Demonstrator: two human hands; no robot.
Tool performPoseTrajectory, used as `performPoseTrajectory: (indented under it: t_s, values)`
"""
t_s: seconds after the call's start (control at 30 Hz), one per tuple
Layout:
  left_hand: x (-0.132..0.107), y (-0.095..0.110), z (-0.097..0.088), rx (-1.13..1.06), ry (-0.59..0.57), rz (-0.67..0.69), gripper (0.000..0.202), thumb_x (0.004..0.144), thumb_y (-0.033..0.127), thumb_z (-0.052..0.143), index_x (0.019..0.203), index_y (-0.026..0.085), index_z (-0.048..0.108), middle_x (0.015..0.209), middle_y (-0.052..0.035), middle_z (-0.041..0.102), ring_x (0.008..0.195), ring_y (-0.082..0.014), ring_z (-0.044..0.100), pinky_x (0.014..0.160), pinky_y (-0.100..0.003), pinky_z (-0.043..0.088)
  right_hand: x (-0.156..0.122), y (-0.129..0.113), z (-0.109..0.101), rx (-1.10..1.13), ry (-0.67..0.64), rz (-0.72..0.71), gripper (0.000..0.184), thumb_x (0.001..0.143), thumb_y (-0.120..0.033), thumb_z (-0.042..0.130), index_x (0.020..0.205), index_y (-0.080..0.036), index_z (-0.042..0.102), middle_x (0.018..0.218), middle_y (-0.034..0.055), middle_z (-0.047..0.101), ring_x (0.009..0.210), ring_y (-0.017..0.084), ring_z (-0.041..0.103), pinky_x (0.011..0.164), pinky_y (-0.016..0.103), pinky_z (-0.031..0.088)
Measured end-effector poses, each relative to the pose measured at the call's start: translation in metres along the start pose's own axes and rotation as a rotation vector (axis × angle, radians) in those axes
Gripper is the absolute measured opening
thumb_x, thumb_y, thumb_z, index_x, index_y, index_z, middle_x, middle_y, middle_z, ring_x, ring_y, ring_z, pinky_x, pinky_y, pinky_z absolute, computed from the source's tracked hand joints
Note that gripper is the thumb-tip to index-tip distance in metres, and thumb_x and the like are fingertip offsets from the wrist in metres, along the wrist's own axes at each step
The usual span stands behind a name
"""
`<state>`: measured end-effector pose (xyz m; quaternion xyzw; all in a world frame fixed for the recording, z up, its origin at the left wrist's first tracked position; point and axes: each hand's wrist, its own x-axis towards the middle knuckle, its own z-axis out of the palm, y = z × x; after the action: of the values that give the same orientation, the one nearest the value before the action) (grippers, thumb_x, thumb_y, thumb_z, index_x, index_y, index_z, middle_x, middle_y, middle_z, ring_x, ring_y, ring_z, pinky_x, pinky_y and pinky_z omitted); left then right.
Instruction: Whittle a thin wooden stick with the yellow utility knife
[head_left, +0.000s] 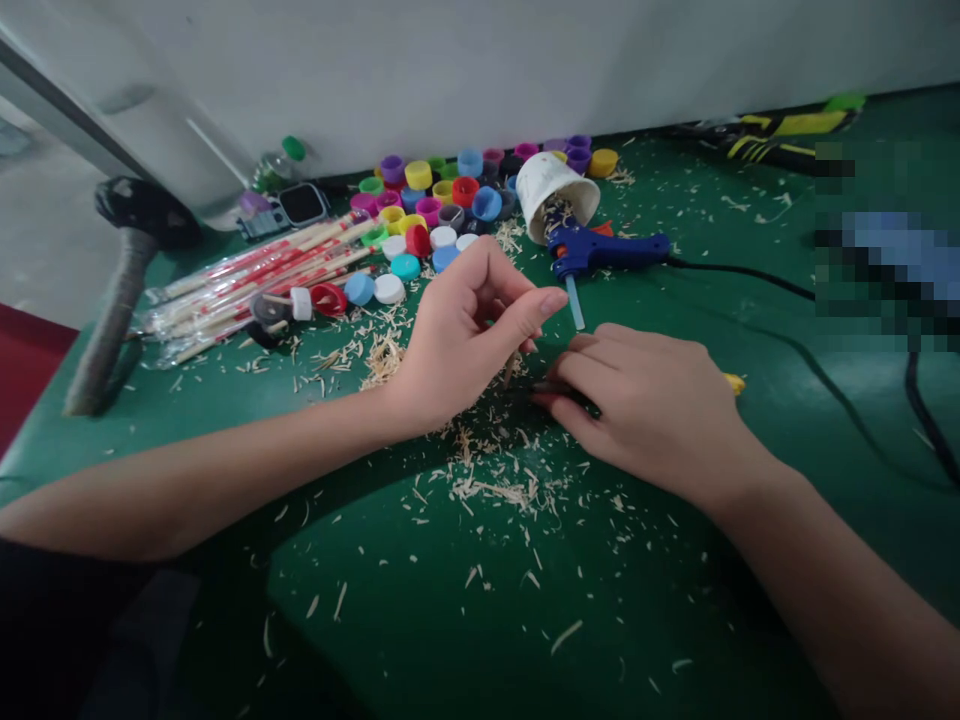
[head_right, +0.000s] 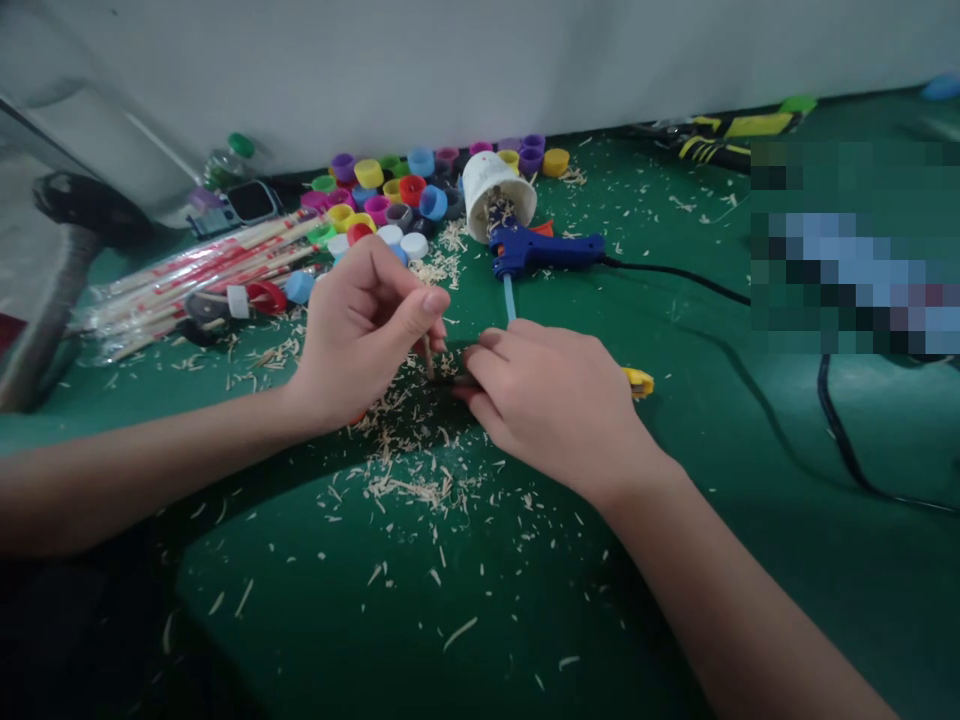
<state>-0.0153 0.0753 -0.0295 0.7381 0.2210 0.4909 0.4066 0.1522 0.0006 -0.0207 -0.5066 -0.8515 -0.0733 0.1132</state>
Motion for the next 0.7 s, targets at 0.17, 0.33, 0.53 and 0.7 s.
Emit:
performPoseTrajectory:
  t_s: [0.17, 0.33, 0.53, 0.7]
  values:
    - [0.0008, -0.0065, -0.0005, -0.039, 0.014, -0.011, 0.023, 0.083, 0.035, 0.066, 0.076, 0.020, 0.049, 0.064, 0.0039, 0.056, 0.051, -0.0064, 0.058, 0.042, -0.017, 0.046, -0.0081, -0.0048, -0.0003, -0.063, 0.118, -0.031, 0.018, 0.090, -0.025, 0.050, 0.076, -0.019, 0.060, 0.071, 0.0020, 0.061, 0.069, 0.017, 0.051, 0.057, 0.031, 0.028]
    - [0.0014, -0.0091, -0.0002, -0.058, 0.022, -0.009, 0.023, 0.083, 0.034, 0.067, 0.077, 0.020, 0.049, 0.062, 0.0049, 0.054, 0.049, -0.0063, 0.058, 0.040, -0.016, 0.043, -0.0086, -0.0031, -0.0012, -0.082, 0.145, -0.040, 0.018, 0.090, -0.024, 0.050, 0.076, -0.020, 0.060, 0.069, 0.0015, 0.060, 0.068, 0.017, 0.049, 0.057, 0.030, 0.028]
    - [0.0019, -0.0099, -0.0013, -0.043, 0.026, -0.027, 0.024, 0.083, 0.034, 0.067, 0.076, 0.020, 0.048, 0.061, 0.0054, 0.054, 0.048, -0.0056, 0.057, 0.040, -0.015, 0.043, -0.0080, -0.0004, 0.0005, -0.076, 0.142, -0.073, 0.017, 0.090, -0.024, 0.051, 0.075, -0.019, 0.059, 0.069, 0.0006, 0.059, 0.069, 0.017, 0.049, 0.057, 0.030, 0.029]
    - [0.0013, -0.0029, -0.0011, 0.049, 0.020, -0.116, 0.026, 0.083, 0.039, 0.065, 0.077, 0.020, 0.048, 0.061, 0.0053, 0.056, 0.050, -0.0054, 0.059, 0.040, -0.015, 0.045, -0.0046, -0.0014, 0.0006, -0.058, 0.115, -0.056, 0.018, 0.090, -0.023, 0.051, 0.074, -0.019, 0.059, 0.069, 0.0012, 0.060, 0.069, 0.017, 0.049, 0.056, 0.030, 0.027]
